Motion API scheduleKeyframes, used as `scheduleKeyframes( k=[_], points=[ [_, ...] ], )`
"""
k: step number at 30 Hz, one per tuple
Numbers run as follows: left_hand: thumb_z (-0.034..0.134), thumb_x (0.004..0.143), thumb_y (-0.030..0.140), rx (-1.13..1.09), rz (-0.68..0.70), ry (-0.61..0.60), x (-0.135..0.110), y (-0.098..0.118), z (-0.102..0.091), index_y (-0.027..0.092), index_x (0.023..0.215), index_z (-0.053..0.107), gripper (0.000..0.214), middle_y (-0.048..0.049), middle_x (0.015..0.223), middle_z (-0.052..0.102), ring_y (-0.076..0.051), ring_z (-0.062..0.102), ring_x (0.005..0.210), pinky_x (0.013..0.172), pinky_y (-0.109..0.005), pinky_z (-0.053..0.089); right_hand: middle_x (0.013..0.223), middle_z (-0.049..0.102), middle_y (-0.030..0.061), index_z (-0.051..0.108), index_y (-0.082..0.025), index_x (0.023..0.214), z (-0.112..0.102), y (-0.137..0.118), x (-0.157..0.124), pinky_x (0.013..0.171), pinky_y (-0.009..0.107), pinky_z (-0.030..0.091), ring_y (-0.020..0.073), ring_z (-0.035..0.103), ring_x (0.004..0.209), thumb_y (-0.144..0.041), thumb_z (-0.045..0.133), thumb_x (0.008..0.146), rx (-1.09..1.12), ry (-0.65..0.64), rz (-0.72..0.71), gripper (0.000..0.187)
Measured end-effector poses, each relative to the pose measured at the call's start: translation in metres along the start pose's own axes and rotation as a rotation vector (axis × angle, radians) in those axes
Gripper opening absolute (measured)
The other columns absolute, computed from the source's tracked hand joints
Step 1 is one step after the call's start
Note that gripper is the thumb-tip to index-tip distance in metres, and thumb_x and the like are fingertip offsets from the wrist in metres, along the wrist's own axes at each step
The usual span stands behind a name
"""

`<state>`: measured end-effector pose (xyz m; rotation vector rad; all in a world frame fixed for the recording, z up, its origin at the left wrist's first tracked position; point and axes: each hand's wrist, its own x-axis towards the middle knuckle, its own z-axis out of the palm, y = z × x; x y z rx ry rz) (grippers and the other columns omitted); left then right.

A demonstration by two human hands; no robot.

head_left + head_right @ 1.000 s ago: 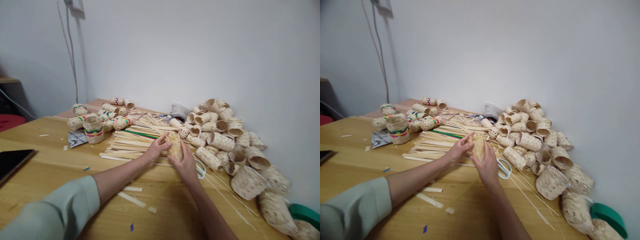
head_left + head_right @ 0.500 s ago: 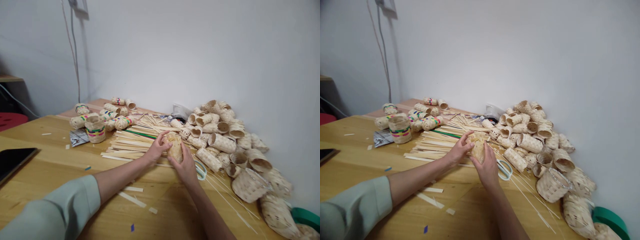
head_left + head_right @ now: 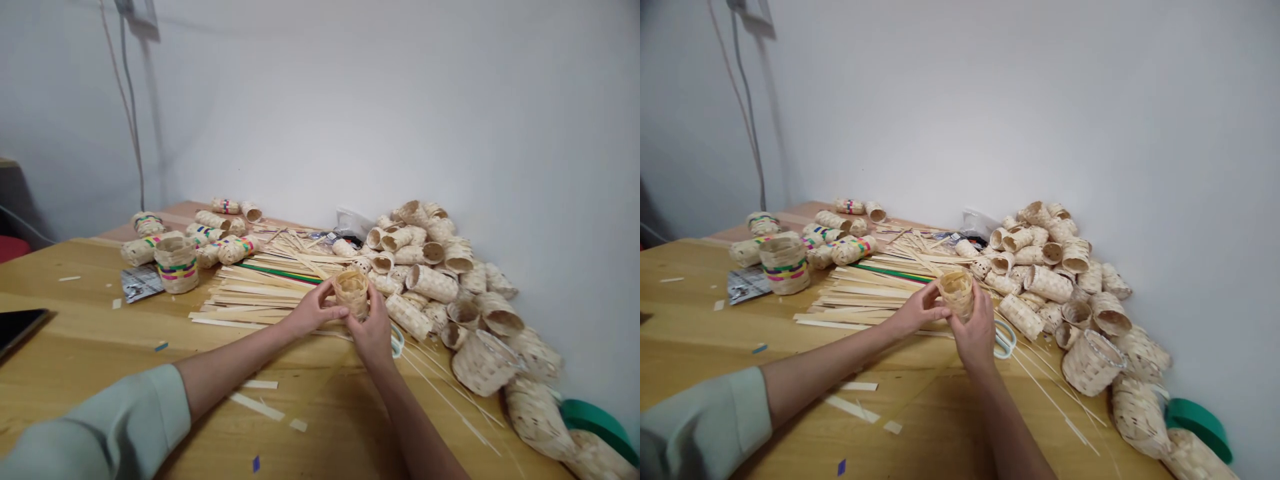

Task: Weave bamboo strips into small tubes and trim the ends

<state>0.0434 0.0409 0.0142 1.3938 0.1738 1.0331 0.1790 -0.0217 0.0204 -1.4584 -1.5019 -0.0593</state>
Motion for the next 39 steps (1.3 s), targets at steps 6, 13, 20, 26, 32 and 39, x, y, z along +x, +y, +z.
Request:
scheduleKeyframes(
  k=[6, 13, 20, 26, 32, 39],
  points=[
    [0.077, 0.067, 0.032, 0.121, 0.012, 0.088, -0.002, 0.004, -0.001, 0.019, 0.131, 0.05, 0.071, -0.0121, 0.135, 0.052, -0.029, 0.051, 0.12, 0.097, -0.038, 0.044, 0.131, 0.054, 0.0156, 0.041, -0.017, 0.136, 0.001, 0.001, -0.002, 0.099, 0.048, 0.041, 0.0299, 0.051, 0.118, -0.037, 0.062, 0.077, 0.087, -0.065, -0.01, 0.065],
    [0.079, 0.061, 0.027, 0.516, 0.106, 0.263, -0.007, 0.016, 0.005, 0.018, 0.12, 0.054, 0.064, -0.0074, 0.121, 0.06, -0.022, 0.056, 0.106, 0.089, -0.03, 0.043, 0.129, 0.055, 0.014, 0.042, -0.017, 0.133, 0.001, -0.003, -0.003, 0.1, 0.049, 0.04, 0.0295, 0.052, 0.118, -0.03, 0.061, 0.075, 0.167, -0.15, 0.005, 0.062],
    [0.078, 0.062, 0.038, 0.545, 0.015, 0.313, -0.005, 0.017, 0.007, 0.017, 0.114, 0.055, 0.061, -0.0051, 0.106, 0.063, -0.019, 0.057, 0.093, 0.078, -0.028, 0.044, 0.112, 0.066, 0.0087, 0.049, -0.021, 0.122, 0.005, 0.003, -0.001, 0.091, 0.043, 0.048, 0.0264, 0.062, 0.104, -0.031, 0.069, 0.07, 0.522, -0.308, 0.205, 0.056],
    [0.05, 0.083, 0.051, 0.222, -0.08, 0.333, 0.001, 0.022, 0.005, 0.016, 0.102, 0.057, 0.04, -0.0058, 0.103, 0.063, -0.02, 0.057, 0.098, 0.082, -0.03, 0.045, 0.123, 0.061, 0.0088, 0.046, -0.024, 0.122, 0.009, 0.006, 0.0, 0.098, 0.042, 0.045, 0.0246, 0.058, 0.113, -0.034, 0.075, 0.069, 0.801, -0.365, 0.293, 0.061],
    [0.063, 0.074, 0.044, 0.129, -0.16, 0.337, 0.004, 0.027, 0.008, 0.016, 0.101, 0.058, 0.039, -0.0045, 0.099, 0.064, -0.018, 0.058, 0.093, 0.083, -0.029, 0.044, 0.126, 0.059, 0.01, 0.044, -0.023, 0.126, 0.01, 0.005, -0.002, 0.099, 0.043, 0.044, 0.0245, 0.058, 0.113, -0.035, 0.075, 0.07, 0.784, -0.361, 0.318, 0.065],
    [0.065, 0.071, 0.041, 0.091, -0.17, 0.367, 0.003, 0.017, 0.005, 0.016, 0.097, 0.057, 0.037, -0.0055, 0.099, 0.065, -0.019, 0.059, 0.095, 0.083, -0.031, 0.046, 0.123, 0.061, 0.0087, 0.049, -0.023, 0.12, 0.009, 0.006, -0.001, 0.096, 0.04, 0.047, 0.0242, 0.06, 0.11, -0.034, 0.074, 0.068, 0.766, -0.393, 0.325, 0.058]
  ],
)
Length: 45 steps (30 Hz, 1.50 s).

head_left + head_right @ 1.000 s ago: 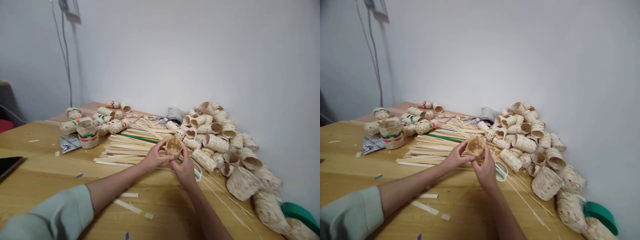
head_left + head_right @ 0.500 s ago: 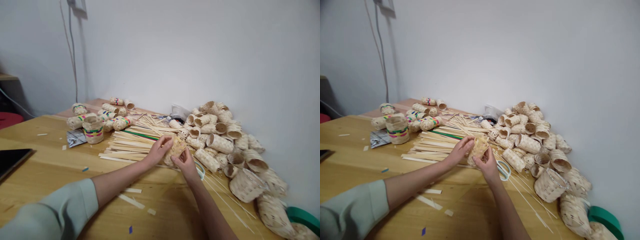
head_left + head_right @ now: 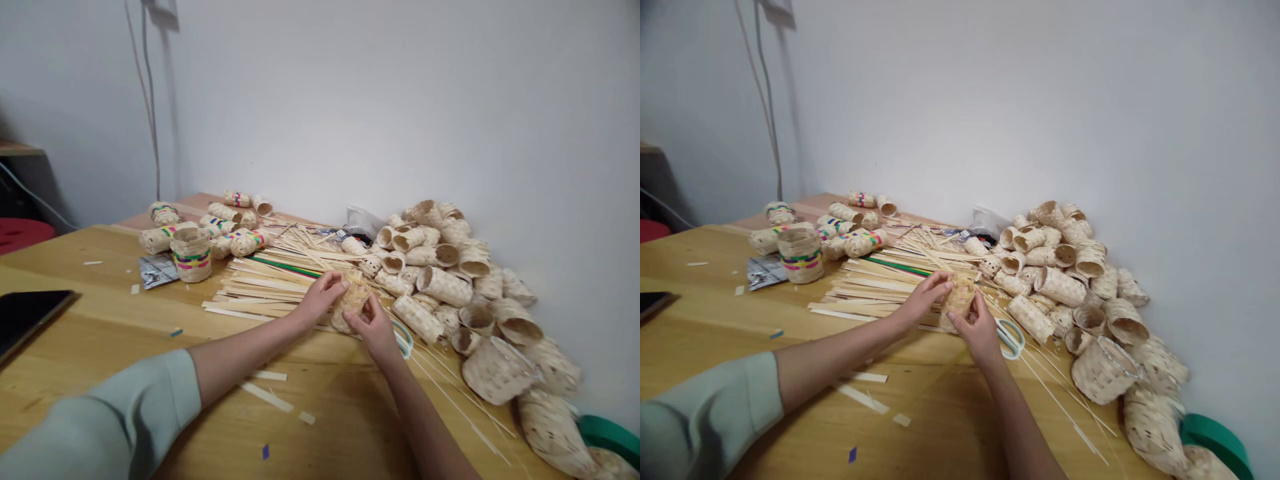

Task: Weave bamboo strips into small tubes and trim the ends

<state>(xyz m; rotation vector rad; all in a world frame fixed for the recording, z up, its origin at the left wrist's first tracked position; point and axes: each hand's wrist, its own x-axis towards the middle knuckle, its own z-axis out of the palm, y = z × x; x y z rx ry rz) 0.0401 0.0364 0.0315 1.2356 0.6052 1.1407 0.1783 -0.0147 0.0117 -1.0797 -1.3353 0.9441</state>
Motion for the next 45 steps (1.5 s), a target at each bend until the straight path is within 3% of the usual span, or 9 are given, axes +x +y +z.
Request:
scheduleKeyframes(
  k=[10, 15, 20, 26, 34, 41, 45],
  points=[
    [0.065, 0.069, 0.057, 0.032, 0.007, -0.015, -0.002, -0.006, -0.003, 0.016, 0.108, 0.056, 0.057, -0.0094, 0.115, 0.063, -0.025, 0.056, 0.11, 0.093, -0.035, 0.043, 0.117, 0.065, 0.0067, 0.052, -0.022, 0.116, 0.004, 0.001, 0.0, 0.092, 0.039, 0.05, 0.0239, 0.062, 0.107, -0.034, 0.073, 0.069, 0.064, -0.001, -0.006, 0.052],
    [0.072, 0.065, 0.052, 0.003, -0.009, -0.121, -0.004, -0.002, -0.001, 0.014, 0.12, 0.053, 0.069, -0.0123, 0.122, 0.061, -0.029, 0.055, 0.115, 0.096, -0.038, 0.042, 0.11, 0.067, 0.005, 0.055, -0.023, 0.116, 0.003, -0.005, 0.0, 0.093, 0.04, 0.049, 0.0248, 0.059, 0.11, -0.037, 0.073, 0.07, -0.007, 0.012, -0.049, 0.051],
    [0.072, 0.065, 0.052, -0.008, -0.03, -0.091, -0.004, 0.0, -0.002, 0.015, 0.117, 0.055, 0.066, -0.0104, 0.116, 0.065, -0.027, 0.058, 0.11, 0.091, -0.036, 0.046, 0.106, 0.068, 0.0035, 0.054, -0.024, 0.117, 0.0, -0.004, -0.001, 0.092, 0.041, 0.049, 0.025, 0.061, 0.107, -0.041, 0.073, 0.07, -0.027, -0.085, 0.0, 0.053],
    [0.073, 0.064, 0.047, 0.084, 0.052, -0.091, -0.002, -0.003, -0.003, 0.013, 0.12, 0.052, 0.068, -0.0135, 0.12, 0.062, -0.028, 0.056, 0.114, 0.096, -0.038, 0.043, 0.114, 0.066, 0.0056, 0.054, -0.024, 0.119, 0.002, 0.001, 0.002, 0.093, 0.04, 0.048, 0.0249, 0.06, 0.107, -0.051, 0.065, 0.075, 0.024, 0.01, -0.067, 0.053],
    [0.071, 0.066, 0.043, 0.178, 0.086, -0.087, 0.0, -0.008, -0.005, 0.012, 0.122, 0.051, 0.067, -0.0151, 0.123, 0.06, -0.028, 0.056, 0.114, 0.096, -0.038, 0.044, 0.109, 0.066, 0.0057, 0.055, -0.023, 0.117, -0.002, -0.007, -0.002, 0.092, 0.041, 0.048, 0.0248, 0.062, 0.103, -0.048, 0.064, 0.078, -0.071, -0.028, -0.042, 0.047],
    [0.07, 0.069, 0.049, 0.136, 0.071, -0.181, 0.004, -0.016, -0.008, 0.014, 0.141, 0.036, 0.087, -0.0147, 0.136, 0.052, -0.029, 0.05, 0.124, 0.098, -0.036, 0.044, 0.114, 0.066, 0.006, 0.054, -0.023, 0.112, -0.004, -0.002, 0.002, 0.09, 0.04, 0.05, 0.0254, 0.062, 0.106, -0.05, 0.065, 0.076, 0.008, 0.046, -0.017, 0.046],
    [0.073, 0.066, 0.043, 0.237, 0.054, -0.235, 0.004, -0.013, -0.009, 0.015, 0.14, 0.038, 0.086, -0.0138, 0.138, 0.051, -0.029, 0.049, 0.124, 0.1, -0.038, 0.043, 0.113, 0.067, 0.0061, 0.053, -0.022, 0.112, -0.008, -0.004, 0.003, 0.09, 0.04, 0.05, 0.0248, 0.062, 0.104, -0.049, 0.063, 0.078, -0.013, 0.099, -0.009, 0.045]
  ],
)
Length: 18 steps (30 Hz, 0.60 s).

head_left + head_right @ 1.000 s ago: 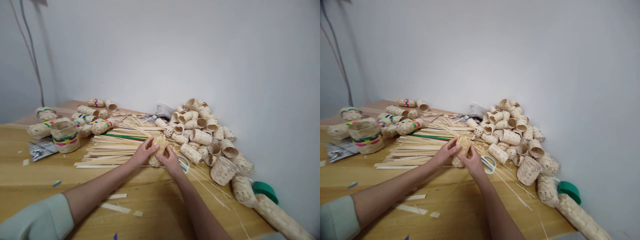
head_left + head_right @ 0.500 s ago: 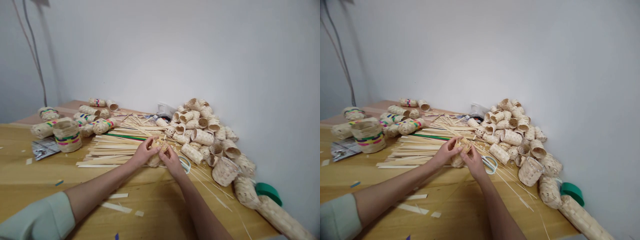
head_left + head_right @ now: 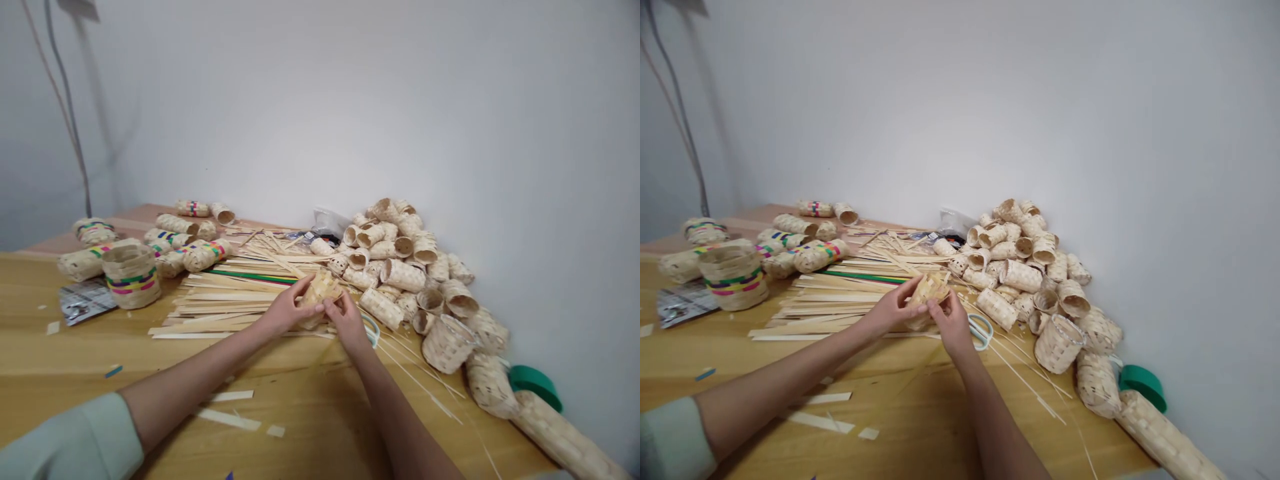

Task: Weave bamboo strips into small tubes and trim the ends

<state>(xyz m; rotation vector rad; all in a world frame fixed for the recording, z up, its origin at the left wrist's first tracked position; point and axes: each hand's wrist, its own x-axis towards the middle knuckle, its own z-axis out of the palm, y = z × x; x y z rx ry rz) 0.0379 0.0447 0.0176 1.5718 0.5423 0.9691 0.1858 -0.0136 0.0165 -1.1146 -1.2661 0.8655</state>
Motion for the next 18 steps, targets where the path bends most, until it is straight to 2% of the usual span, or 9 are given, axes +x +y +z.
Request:
scheduleKeyframes(
  k=[3, 7, 14, 18],
  points=[
    [0.073, 0.065, 0.039, 0.09, -0.005, -0.046, -0.001, 0.004, -0.001, 0.015, 0.133, 0.047, 0.077, -0.0123, 0.131, 0.057, -0.029, 0.053, 0.119, 0.099, -0.04, 0.043, 0.113, 0.067, 0.006, 0.053, -0.022, 0.116, -0.002, -0.001, 0.0, 0.092, 0.04, 0.049, 0.0249, 0.062, 0.105, -0.049, 0.065, 0.076, -0.014, 0.021, -0.001, 0.05],
    [0.071, 0.064, 0.039, 0.184, -0.013, -0.014, -0.002, 0.008, -0.002, 0.015, 0.125, 0.054, 0.068, -0.0111, 0.121, 0.063, -0.029, 0.058, 0.111, 0.093, -0.041, 0.046, 0.115, 0.066, 0.0055, 0.053, -0.023, 0.12, -0.003, 0.001, 0.002, 0.093, 0.04, 0.047, 0.025, 0.061, 0.106, -0.051, 0.064, 0.075, -0.011, -0.002, -0.011, 0.054],
    [0.074, 0.059, 0.045, 0.393, -0.024, 0.076, -0.006, 0.017, 0.0, 0.015, 0.118, 0.057, 0.068, -0.0116, 0.11, 0.067, -0.028, 0.062, 0.097, 0.08, -0.036, 0.05, 0.104, 0.069, 0.0041, 0.059, -0.021, 0.105, -0.001, 0.0, 0.001, 0.089, 0.037, 0.049, 0.0244, 0.062, 0.1, -0.053, 0.066, 0.072, 0.006, 0.013, 0.024, 0.046],
    [0.07, 0.065, 0.049, 0.367, -0.016, 0.038, -0.007, 0.011, 0.0, 0.016, 0.122, 0.055, 0.068, -0.0112, 0.112, 0.066, -0.027, 0.062, 0.099, 0.08, -0.035, 0.05, 0.099, 0.071, 0.004, 0.059, -0.02, 0.102, 0.0, -0.001, 0.0, 0.087, 0.038, 0.05, 0.0248, 0.064, 0.097, -0.055, 0.067, 0.071, 0.052, 0.055, 0.073, 0.047]
  ],
)
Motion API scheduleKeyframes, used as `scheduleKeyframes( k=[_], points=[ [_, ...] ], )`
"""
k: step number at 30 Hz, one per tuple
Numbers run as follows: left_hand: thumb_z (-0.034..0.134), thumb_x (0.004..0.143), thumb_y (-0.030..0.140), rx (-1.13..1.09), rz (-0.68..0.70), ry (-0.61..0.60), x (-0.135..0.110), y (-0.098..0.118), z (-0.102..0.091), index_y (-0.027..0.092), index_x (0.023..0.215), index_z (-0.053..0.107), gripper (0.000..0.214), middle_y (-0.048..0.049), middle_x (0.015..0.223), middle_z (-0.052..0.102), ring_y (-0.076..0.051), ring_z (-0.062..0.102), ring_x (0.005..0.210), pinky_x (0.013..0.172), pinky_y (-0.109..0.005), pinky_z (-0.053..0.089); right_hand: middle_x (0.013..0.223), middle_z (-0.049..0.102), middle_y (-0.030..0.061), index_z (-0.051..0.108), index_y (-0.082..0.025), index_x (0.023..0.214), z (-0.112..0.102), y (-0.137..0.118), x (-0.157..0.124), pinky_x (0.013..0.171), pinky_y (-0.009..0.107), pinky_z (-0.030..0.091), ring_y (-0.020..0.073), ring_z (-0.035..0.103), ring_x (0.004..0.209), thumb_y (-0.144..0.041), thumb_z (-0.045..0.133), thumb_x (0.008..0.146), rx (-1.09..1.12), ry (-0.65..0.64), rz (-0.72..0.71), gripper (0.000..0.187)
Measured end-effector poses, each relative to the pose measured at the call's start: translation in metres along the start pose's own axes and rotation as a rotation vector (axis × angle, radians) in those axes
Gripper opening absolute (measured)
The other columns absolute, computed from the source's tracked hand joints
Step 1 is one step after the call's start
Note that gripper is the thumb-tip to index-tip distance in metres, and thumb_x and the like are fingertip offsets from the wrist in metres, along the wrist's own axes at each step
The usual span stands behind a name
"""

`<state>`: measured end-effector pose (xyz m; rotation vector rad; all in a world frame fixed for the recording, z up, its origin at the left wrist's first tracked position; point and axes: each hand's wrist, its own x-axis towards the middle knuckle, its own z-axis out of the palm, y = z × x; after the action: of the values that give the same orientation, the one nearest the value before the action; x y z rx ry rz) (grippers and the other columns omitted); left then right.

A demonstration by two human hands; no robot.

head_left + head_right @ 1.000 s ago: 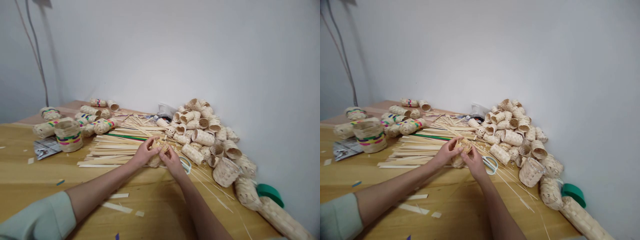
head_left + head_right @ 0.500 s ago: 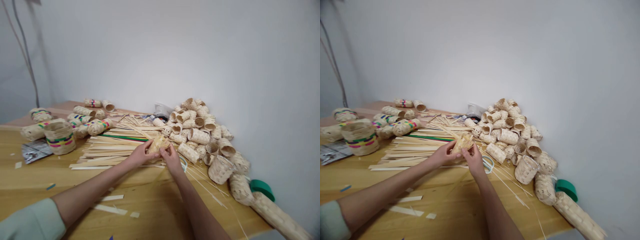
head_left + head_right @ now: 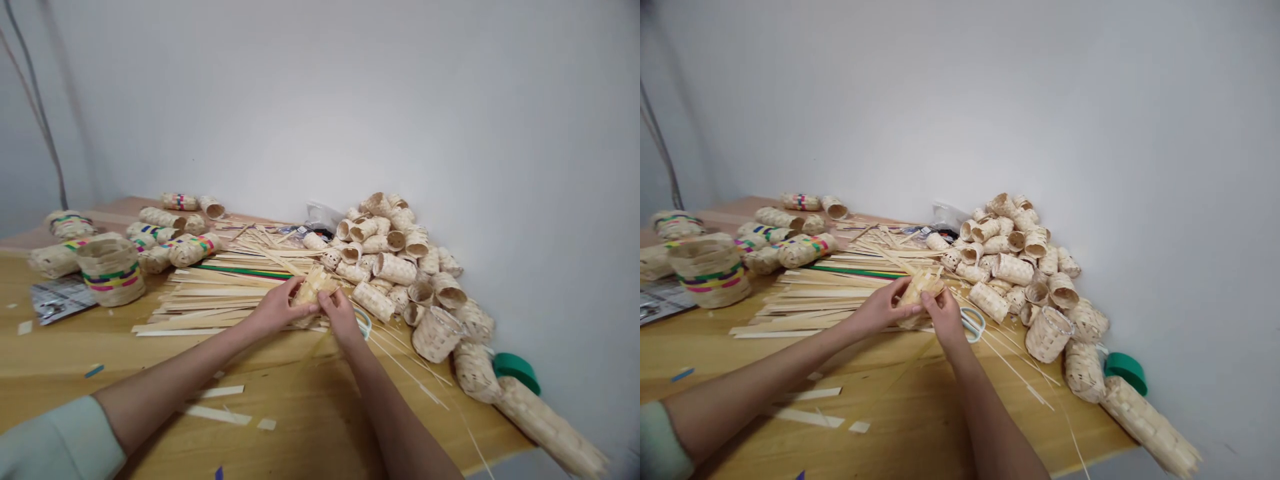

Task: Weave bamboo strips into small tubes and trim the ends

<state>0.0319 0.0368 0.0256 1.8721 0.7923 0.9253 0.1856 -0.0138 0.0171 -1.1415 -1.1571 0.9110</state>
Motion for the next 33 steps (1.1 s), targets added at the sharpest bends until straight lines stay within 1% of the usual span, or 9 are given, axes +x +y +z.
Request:
scheduleKeyframes(
  k=[4, 7, 11, 15, 20, 22, 28, 29, 33],
  points=[
    [0.06, 0.077, 0.05, -0.127, 0.051, 0.001, 0.004, -0.006, -0.002, 0.019, 0.122, 0.056, 0.055, -0.0076, 0.104, 0.068, -0.023, 0.064, 0.092, 0.079, -0.033, 0.05, 0.103, 0.07, 0.0054, 0.056, -0.021, 0.107, 0.0, 0.001, -0.001, 0.082, 0.037, 0.053, 0.0248, 0.065, 0.096, -0.057, 0.063, 0.075, 0.098, 0.045, 0.032, 0.049],
    [0.06, 0.076, 0.052, -0.171, 0.038, 0.028, 0.007, -0.001, -0.012, 0.018, 0.118, 0.058, 0.054, -0.0073, 0.1, 0.069, -0.023, 0.063, 0.093, 0.081, -0.033, 0.05, 0.106, 0.069, 0.0071, 0.057, -0.02, 0.107, -0.001, 0.001, -0.001, 0.075, 0.037, 0.056, 0.0258, 0.065, 0.098, -0.058, 0.06, 0.077, 0.199, 0.041, 0.09, 0.049],
    [0.064, 0.073, 0.053, -0.292, -0.095, -0.072, -0.003, 0.003, -0.026, 0.019, 0.115, 0.06, 0.054, -0.0092, 0.104, 0.069, -0.026, 0.064, 0.097, 0.079, -0.035, 0.051, 0.104, 0.07, 0.0083, 0.057, -0.018, 0.11, 0.004, 0.003, -0.003, 0.071, 0.039, 0.057, 0.0266, 0.066, 0.093, -0.059, 0.059, 0.078, 0.216, -0.035, 0.151, 0.051],
    [0.07, 0.069, 0.051, -0.496, -0.182, -0.152, -0.027, -0.017, -0.022, 0.025, 0.128, 0.048, 0.068, -0.0109, 0.115, 0.065, -0.027, 0.064, 0.101, 0.081, -0.038, 0.051, 0.099, 0.071, 0.006, 0.061, -0.021, 0.107, 0.014, 0.006, -0.007, 0.077, 0.042, 0.055, 0.0267, 0.067, 0.088, -0.058, 0.065, 0.072, 0.113, -0.081, 0.137, 0.051],
    [0.077, 0.064, 0.043, -0.624, -0.111, -0.18, -0.047, -0.037, -0.008, 0.024, 0.128, 0.047, 0.074, -0.0113, 0.129, 0.058, -0.028, 0.054, 0.118, 0.099, -0.042, 0.042, 0.108, 0.069, 0.0052, 0.065, -0.023, 0.111, 0.014, -0.013, -0.017, 0.092, 0.041, 0.047, 0.0265, 0.062, 0.102, -0.052, 0.052, 0.085, -0.364, -0.24, -0.14, 0.041],
    [0.075, 0.066, 0.043, -0.672, -0.112, -0.213, -0.049, -0.036, -0.006, 0.023, 0.128, 0.047, 0.07, -0.0107, 0.131, 0.056, -0.028, 0.052, 0.12, 0.101, -0.041, 0.041, 0.115, 0.067, 0.0063, 0.062, -0.025, 0.119, 0.002, -0.034, -0.008, 0.094, 0.042, 0.044, 0.027, 0.059, 0.109, -0.05, 0.047, 0.088, -0.598, -0.123, -0.255, 0.043],
    [0.078, 0.064, 0.043, -0.749, -0.149, -0.234, -0.049, -0.03, -0.008, 0.02, 0.128, 0.046, 0.075, -0.0108, 0.131, 0.056, -0.029, 0.052, 0.119, 0.1, -0.04, 0.04, 0.122, 0.063, 0.0098, 0.059, -0.017, 0.123, -0.041, -0.096, 0.088, 0.09, 0.034, 0.045, 0.022, 0.059, 0.108, -0.029, 0.033, 0.096, -1.446, 0.175, -0.329, 0.039],
    [0.078, 0.064, 0.042, -0.757, -0.144, -0.234, -0.049, -0.029, -0.008, 0.02, 0.127, 0.046, 0.074, -0.0101, 0.131, 0.056, -0.029, 0.052, 0.12, 0.1, -0.04, 0.04, 0.125, 0.062, 0.0098, 0.057, -0.018, 0.124, -0.044, -0.098, 0.106, 0.09, 0.032, 0.044, 0.021, 0.058, 0.111, -0.026, 0.028, 0.098, -1.671, 0.13, -0.289, 0.04],
    [0.078, 0.064, 0.037, -0.785, -0.124, -0.241, -0.05, -0.027, -0.007, 0.02, 0.125, 0.047, 0.071, -0.0092, 0.129, 0.058, -0.028, 0.052, 0.119, 0.098, -0.039, 0.041, 0.109, 0.067, 0.0168, 0.066, -0.013, 0.108, -0.037, -0.081, 0.155, 0.083, 0.034, 0.044, 0.0273, 0.06, 0.104, -0.015, 0.041, 0.091, -1.863, -0.062, -0.206, 0.03]
  ],
)
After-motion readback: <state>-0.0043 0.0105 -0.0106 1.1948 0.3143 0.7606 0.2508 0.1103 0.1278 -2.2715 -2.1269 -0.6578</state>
